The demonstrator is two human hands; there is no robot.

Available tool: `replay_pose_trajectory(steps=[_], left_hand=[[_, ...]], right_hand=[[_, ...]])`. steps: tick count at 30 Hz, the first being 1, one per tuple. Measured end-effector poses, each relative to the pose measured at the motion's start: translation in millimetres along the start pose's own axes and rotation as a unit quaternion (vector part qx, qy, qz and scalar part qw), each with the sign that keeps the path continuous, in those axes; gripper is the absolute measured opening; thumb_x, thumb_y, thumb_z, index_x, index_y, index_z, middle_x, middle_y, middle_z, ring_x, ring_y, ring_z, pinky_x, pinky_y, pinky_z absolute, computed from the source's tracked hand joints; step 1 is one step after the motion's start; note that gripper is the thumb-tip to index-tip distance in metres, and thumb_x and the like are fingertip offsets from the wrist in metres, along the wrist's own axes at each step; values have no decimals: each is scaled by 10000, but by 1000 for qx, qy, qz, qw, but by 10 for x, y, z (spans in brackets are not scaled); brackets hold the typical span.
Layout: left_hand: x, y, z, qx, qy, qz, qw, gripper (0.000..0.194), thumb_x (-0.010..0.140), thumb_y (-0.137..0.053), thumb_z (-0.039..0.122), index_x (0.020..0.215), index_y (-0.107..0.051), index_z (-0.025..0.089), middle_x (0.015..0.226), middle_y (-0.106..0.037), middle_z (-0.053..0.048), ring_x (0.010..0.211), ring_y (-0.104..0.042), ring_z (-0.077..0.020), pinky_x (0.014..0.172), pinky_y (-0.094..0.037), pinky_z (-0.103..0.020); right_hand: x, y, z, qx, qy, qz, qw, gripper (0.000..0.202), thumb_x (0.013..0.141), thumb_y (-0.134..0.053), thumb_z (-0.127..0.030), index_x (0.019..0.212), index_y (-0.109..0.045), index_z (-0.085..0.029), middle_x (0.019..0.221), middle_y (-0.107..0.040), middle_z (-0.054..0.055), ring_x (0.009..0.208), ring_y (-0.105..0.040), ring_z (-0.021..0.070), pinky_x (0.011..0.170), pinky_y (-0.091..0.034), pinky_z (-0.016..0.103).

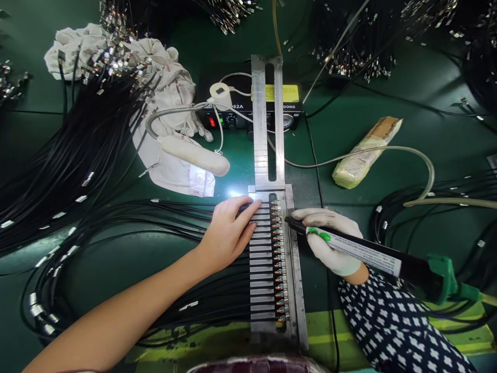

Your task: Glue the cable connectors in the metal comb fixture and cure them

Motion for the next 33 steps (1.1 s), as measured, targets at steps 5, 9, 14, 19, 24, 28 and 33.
replay_pose_trajectory(steps=[5,9,14,19,24,28,33], left_hand=[[-1,13,8,0,-4,6,1000,443,993,-447,207,1435,-437,187,1319,-516,-151,1226,-487,-287,1017,-409,-464],[1,16,7,1,-6,6,1000,437,989,-454,196,1425,-448,172,1318,-516,-154,1230,-484,-287,1019,-406,-456],[7,22,14,1,-6,8,1000,431,991,-448,200,1421,-453,175,1309,-521,-152,1216,-492,-283,1009,-413,-452],[6,15,10,0,-1,3,1000,430,991,-449,198,1419,-460,163,1314,-520,-158,1223,-489,-286,1011,-410,-451],[1,10,1,-4,1,4,1000,450,995,-441,204,1444,-434,199,1319,-520,-147,1226,-491,-285,1016,-409,-465],[0,14,1,-3,0,4,1000,458,994,-440,206,1452,-425,206,1322,-517,-148,1233,-490,-287,1019,-408,-467],[7,11,6,0,-2,3,1000,447,993,-441,206,1441,-436,193,1319,-520,-153,1224,-492,-287,1006,-414,-463]], right_hand=[[-2,-6,6,8,1,-2,1000,147,794,-708,-164,935,-689,-202,1000,-774,105,887,-755,246,780,-646,386],[10,-4,-9,7,5,0,1000,152,792,-700,-150,933,-689,-203,987,-775,105,880,-756,247,773,-647,383],[14,-7,-16,3,10,-6,1000,156,792,-695,-141,936,-689,-202,991,-775,102,869,-758,244,773,-648,378],[9,-3,-4,9,10,3,1000,158,794,-696,-140,941,-687,-199,991,-773,107,882,-756,251,779,-647,388],[-1,-4,17,6,5,2,1000,167,797,-706,-144,951,-687,-206,1017,-770,105,902,-752,246,799,-642,391],[-10,-11,52,9,-1,2,1000,187,796,-706,-129,966,-688,-204,1044,-765,106,931,-746,249,824,-637,401],[-10,-4,60,2,-4,3,1000,168,809,-702,-151,966,-686,-210,1031,-766,101,942,-745,252,822,-638,405]])
Point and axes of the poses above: each hand's wrist, its own x-axis towards the middle knuckle, its own y-axis out of the back of the hand, z = x × y, the point moved 7 cm from there along x, towards the middle knuckle
